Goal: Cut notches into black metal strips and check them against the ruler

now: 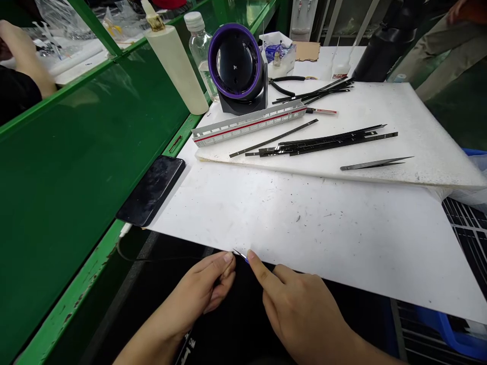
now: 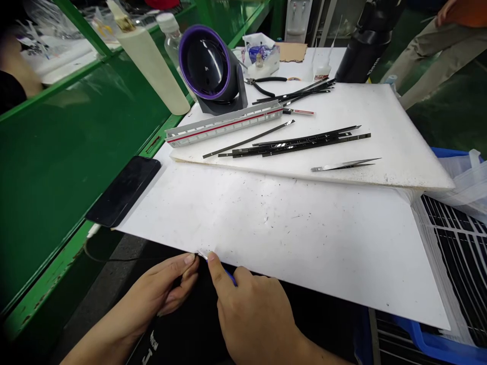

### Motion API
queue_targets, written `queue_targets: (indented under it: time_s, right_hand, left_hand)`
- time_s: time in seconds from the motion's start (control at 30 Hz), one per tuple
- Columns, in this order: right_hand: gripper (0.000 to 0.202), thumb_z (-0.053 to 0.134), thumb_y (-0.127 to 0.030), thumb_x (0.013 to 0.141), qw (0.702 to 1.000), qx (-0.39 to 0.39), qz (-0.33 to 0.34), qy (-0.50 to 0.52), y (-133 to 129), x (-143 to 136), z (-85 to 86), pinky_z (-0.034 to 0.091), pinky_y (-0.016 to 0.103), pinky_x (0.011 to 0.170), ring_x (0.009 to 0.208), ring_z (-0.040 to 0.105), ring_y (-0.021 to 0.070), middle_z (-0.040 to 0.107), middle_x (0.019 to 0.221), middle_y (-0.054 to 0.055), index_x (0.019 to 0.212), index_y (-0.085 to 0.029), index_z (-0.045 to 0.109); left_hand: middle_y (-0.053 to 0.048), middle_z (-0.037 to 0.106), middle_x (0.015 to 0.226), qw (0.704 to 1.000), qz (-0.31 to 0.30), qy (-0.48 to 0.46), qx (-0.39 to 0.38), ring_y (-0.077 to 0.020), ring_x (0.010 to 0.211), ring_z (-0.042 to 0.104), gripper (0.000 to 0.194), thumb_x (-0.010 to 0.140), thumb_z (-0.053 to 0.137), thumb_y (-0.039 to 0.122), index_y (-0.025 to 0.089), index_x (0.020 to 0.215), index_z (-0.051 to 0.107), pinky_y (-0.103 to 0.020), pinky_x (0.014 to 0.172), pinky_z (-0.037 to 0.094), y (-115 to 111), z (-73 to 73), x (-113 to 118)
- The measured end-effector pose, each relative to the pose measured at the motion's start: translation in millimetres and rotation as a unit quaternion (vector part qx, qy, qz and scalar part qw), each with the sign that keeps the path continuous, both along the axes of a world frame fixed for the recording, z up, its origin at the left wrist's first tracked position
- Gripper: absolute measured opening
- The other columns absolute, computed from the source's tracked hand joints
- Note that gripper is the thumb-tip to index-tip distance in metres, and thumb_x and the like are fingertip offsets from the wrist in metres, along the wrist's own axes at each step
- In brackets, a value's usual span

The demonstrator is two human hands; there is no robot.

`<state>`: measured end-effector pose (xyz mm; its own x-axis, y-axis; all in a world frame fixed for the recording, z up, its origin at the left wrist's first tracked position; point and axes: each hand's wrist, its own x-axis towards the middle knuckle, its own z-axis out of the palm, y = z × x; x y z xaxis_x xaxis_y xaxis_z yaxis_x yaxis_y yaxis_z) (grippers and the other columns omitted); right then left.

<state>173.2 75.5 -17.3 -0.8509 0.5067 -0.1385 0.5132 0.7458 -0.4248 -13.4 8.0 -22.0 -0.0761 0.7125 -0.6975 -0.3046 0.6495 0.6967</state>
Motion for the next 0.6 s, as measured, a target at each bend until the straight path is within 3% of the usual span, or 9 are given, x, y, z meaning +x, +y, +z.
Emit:
queue_targets:
  time_s: [0.2,0.6]
  right_hand:
    - [0.060,0.045,-0.016,0.092,0.999,-0.032,0.001,-0.020,3,-2,4.8,0.026,0.029,0.043,0.049,0.055,0.0156,0.062,0.071,0.000,0.148,-0.026,0.027]
    - [0.076,0.054,-0.007,0.076,0.995,0.094,0.017,-0.025,-7,-5,-1.0,0.012,0.030,0.038,0.037,0.047,0.0145,0.055,0.063,-0.001,0.148,-0.016,0.030]
  left_hand:
    - [0.008,0.034,0.046,1.000,-0.013,0.007,-0.003,-0.0050,0.039,0.021,0.041,0.089,0.046,0.052,0.020,0.063,0.040,-0.019,0.037,0.016,0,-2.1,-1]
    - [0.008,0.033,0.046,1.000,-0.020,0.023,0.000,-0.0048,0.039,0.022,0.043,0.089,0.046,0.052,0.019,0.062,0.041,-0.019,0.036,0.016,1,-2.5,-2]
